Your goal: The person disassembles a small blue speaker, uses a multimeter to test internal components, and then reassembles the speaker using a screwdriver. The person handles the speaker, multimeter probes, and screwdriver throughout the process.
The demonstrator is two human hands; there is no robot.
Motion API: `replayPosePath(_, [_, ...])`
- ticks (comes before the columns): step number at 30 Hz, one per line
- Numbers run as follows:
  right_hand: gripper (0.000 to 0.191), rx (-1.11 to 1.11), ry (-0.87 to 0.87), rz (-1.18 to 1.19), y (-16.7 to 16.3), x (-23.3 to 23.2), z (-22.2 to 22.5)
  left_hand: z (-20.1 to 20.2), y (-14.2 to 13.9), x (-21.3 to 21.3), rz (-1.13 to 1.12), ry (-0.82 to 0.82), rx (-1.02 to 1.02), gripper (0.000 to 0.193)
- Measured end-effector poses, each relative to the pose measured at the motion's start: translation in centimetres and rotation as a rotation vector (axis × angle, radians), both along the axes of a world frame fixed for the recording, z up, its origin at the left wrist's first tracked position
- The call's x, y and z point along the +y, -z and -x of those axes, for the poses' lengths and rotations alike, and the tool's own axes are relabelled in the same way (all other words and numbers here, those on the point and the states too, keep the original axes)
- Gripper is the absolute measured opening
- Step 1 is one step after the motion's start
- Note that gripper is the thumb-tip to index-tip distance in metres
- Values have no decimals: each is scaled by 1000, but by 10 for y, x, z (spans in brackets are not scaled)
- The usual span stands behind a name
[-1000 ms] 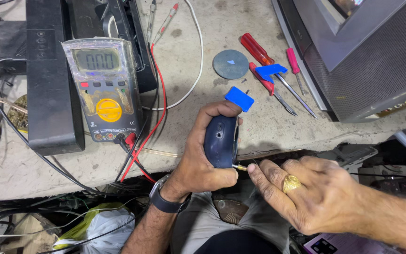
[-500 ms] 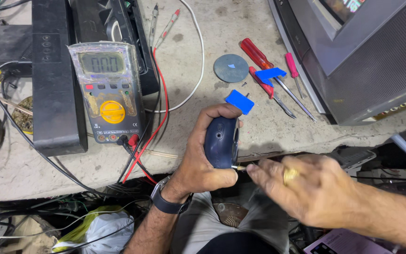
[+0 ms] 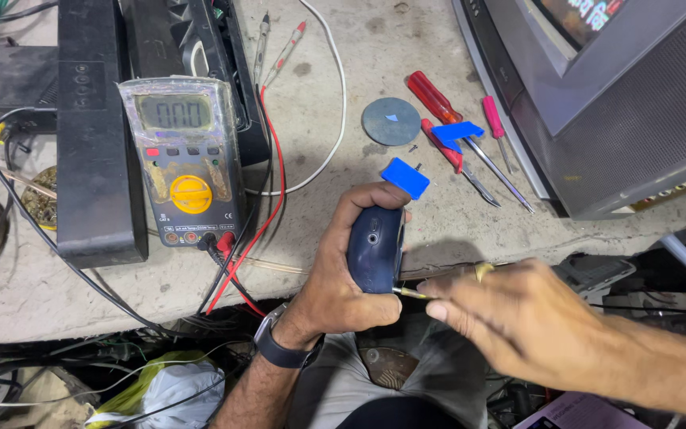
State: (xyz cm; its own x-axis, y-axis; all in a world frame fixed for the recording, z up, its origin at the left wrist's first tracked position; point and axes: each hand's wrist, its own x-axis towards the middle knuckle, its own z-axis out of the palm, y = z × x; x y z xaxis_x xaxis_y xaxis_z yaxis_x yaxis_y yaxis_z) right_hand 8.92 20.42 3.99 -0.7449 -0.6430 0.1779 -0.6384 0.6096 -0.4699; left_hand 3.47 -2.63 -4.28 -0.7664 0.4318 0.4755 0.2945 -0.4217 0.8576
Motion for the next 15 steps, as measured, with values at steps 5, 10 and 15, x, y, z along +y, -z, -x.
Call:
replayPosePath(5, [19, -821, 307, 269, 4, 4, 8, -3, -3, 4, 26, 1, -35, 88])
replayPosePath(10, [23, 224, -45, -49, -3, 9, -10, -5, -7, 5, 7, 41, -201, 92])
replayPosePath(15, [20, 320, -94, -58, -2, 4, -3, -4, -7, 8, 30, 9, -98, 89])
